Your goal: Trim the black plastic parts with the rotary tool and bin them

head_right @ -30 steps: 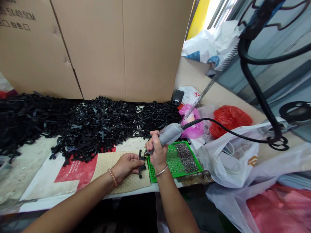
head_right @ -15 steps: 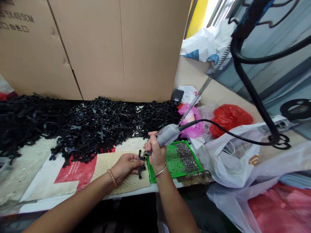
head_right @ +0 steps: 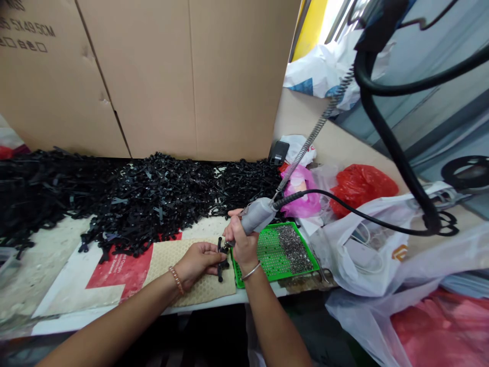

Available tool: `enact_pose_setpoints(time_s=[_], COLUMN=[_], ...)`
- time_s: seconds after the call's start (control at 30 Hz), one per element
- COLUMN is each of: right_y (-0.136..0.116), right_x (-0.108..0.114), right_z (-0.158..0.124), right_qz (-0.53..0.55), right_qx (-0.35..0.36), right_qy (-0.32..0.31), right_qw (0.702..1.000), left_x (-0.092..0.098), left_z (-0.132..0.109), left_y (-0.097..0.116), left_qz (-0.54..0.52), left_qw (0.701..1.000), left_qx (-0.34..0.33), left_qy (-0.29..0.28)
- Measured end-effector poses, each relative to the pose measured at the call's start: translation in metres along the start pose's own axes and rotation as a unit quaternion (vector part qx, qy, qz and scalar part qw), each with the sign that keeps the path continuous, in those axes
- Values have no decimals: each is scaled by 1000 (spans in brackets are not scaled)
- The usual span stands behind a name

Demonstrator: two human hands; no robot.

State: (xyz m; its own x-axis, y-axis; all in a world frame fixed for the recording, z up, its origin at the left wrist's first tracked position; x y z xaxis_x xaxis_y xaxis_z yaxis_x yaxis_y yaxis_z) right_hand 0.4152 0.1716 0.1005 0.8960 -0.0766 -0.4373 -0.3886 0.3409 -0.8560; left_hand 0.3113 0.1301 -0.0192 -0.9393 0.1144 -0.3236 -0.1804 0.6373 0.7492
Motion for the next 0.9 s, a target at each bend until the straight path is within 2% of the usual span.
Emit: enact_pose_setpoints(time_s=[0.73,0.9], right_y=[9,12], right_x=[-9,-17], right_z=[3,7], right_qz=[-36,-20], right_qx=[-22,-62], right_qy=[-41,-66], right_qw=[998,996], left_x=[-1,0], left_z=[2,2], left_y=[0,-1], left_qz=[-1,-10], left_qw=[1000,1000], left_qx=[3,7], left_qy=[-15,-5])
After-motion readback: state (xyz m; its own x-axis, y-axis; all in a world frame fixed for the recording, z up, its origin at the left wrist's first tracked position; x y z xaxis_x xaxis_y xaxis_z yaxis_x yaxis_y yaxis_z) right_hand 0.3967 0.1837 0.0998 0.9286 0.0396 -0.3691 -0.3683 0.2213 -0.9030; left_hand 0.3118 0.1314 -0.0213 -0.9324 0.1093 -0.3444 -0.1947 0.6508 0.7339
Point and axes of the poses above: each hand's wrist, its own z-axis towards the middle knuckle, its own x-axis out of the back of the hand, y = z × x, the point moved 10 cm from there along z, towards the middle knuckle, and after that the axes turned 3 degrees about z, right-handed, at the moved point
